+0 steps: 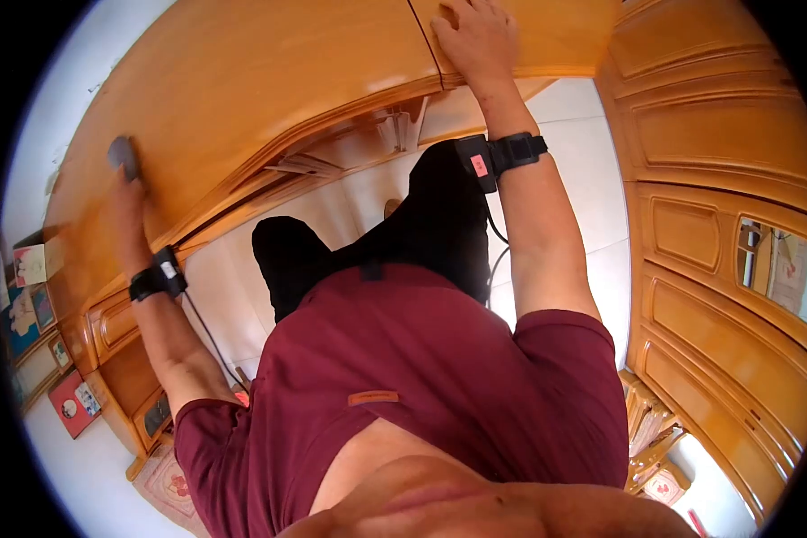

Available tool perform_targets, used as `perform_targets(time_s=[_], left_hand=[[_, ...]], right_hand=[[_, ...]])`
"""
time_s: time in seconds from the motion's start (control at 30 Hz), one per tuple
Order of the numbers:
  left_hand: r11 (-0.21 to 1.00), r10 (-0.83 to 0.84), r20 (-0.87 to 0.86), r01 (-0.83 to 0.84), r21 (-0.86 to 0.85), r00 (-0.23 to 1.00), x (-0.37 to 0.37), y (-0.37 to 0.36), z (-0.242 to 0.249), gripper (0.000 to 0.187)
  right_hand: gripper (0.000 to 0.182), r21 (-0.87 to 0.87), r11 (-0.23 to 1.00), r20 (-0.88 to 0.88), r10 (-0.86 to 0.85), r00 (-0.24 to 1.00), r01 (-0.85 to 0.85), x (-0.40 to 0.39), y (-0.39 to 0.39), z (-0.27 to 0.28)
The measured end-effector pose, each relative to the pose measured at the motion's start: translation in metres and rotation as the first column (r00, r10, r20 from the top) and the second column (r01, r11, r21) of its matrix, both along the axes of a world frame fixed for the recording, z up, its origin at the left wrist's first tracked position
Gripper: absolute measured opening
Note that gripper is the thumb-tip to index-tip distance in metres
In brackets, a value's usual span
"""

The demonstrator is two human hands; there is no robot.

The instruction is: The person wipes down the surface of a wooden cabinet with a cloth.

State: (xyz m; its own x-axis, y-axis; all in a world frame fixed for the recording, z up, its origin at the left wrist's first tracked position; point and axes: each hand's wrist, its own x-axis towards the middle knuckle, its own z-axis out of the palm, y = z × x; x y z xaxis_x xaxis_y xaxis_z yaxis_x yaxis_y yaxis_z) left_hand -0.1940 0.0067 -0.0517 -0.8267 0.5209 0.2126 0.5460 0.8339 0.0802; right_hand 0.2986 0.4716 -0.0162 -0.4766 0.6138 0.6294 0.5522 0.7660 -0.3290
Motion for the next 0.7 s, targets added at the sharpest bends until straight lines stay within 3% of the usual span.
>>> perform_targets(time_s=[0.03, 0.07, 0.13, 0.2, 0.27, 0.4, 0.43, 0.47, 0.53, 0.57, 0.6, 0.67, 0.7], left_hand=[[0.987, -0.124, -0.045, 0.128, 0.092, 0.991, 0.013, 0.023, -0.016, 0.058], [0.982, -0.185, -0.008, 0.185, 0.045, 0.983, 0.079, 0.066, 0.009, 0.057], [0.947, -0.293, -0.094, 0.303, 0.105, 0.951, 0.19, 0.143, 0.036, 0.047], [0.789, -0.508, -0.254, 0.563, 0.248, 0.823, 0.253, 0.195, 0.037, 0.043], [0.614, -0.657, -0.257, 0.701, 0.363, 0.708, 0.289, 0.235, 0.031, 0.045], [0.696, -0.681, -0.05, 0.666, 0.269, 0.731, 0.352, 0.265, 0.057, 0.043], [0.695, -0.681, -0.052, 0.668, 0.265, 0.73, 0.339, 0.263, 0.05, 0.043], [0.623, -0.746, -0.254, 0.78, 0.057, 0.615, 0.31, 0.256, 0.035, 0.047], [0.773, -0.601, -0.323, 0.634, -0.004, 0.731, 0.267, 0.239, 0.034, 0.058], [0.925, -0.334, -0.171, 0.357, 0.129, 0.927, 0.247, 0.231, 0.042, 0.063], [0.958, -0.277, -0.115, 0.283, 0.041, 0.954, 0.209, 0.21, 0.048, 0.074], [0.973, -0.093, -0.298, 0.023, -0.231, 0.95, 0.116, 0.152, 0.003, 0.081], [0.977, 0.063, -0.302, -0.12, -0.175, 0.951, 0.084, 0.135, -0.019, 0.081]], right_hand=[[0.026, 0.003, 1.0, 0.005, -0.004, 1.0, 0.004, 0.001, -0.001, 0.001], [0.026, -0.02, 1.0, 0.013, -0.013, 1.0, 0.013, 0.001, -0.002, 0.002], [0.026, -0.036, 0.999, 0.02, -0.027, 0.999, 0.028, 0.002, -0.002, 0.004], [0.027, -0.037, 0.999, 0.05, -0.032, 0.998, 0.034, 0.003, -0.002, 0.0], [0.028, -0.046, 0.998, 0.053, -0.037, 0.998, 0.04, 0.002, -0.002, -0.002], [0.028, -0.03, 0.999, 0.044, -0.02, 0.999, 0.021, 0.001, -0.001, 0.002], [0.028, -0.032, 0.999, 0.04, -0.021, 0.999, 0.022, 0.003, -0.002, 0.003], [0.027, -0.058, 0.998, 0.038, -0.025, 0.999, 0.027, 0.005, -0.005, 0.003], [0.027, -0.085, 0.996, 0.025, -0.036, 0.999, 0.038, 0.007, -0.004, 0.006], [0.026, -0.078, 0.997, 0.085, -0.01, 0.996, 0.017, 0.008, -0.001, 0.009], [0.025, -0.072, 0.997, 0.148, 0.015, 0.989, -0.004, 0.01, 0.001, 0.011], [0.026, -0.068, 0.998, 0.109, 0.0, 0.994, 0.007, 0.009, 0.005, 0.006], [0.026, -0.066, 0.998, 0.076, -0.007, 0.997, 0.012, 0.009, 0.004, 0.003]])
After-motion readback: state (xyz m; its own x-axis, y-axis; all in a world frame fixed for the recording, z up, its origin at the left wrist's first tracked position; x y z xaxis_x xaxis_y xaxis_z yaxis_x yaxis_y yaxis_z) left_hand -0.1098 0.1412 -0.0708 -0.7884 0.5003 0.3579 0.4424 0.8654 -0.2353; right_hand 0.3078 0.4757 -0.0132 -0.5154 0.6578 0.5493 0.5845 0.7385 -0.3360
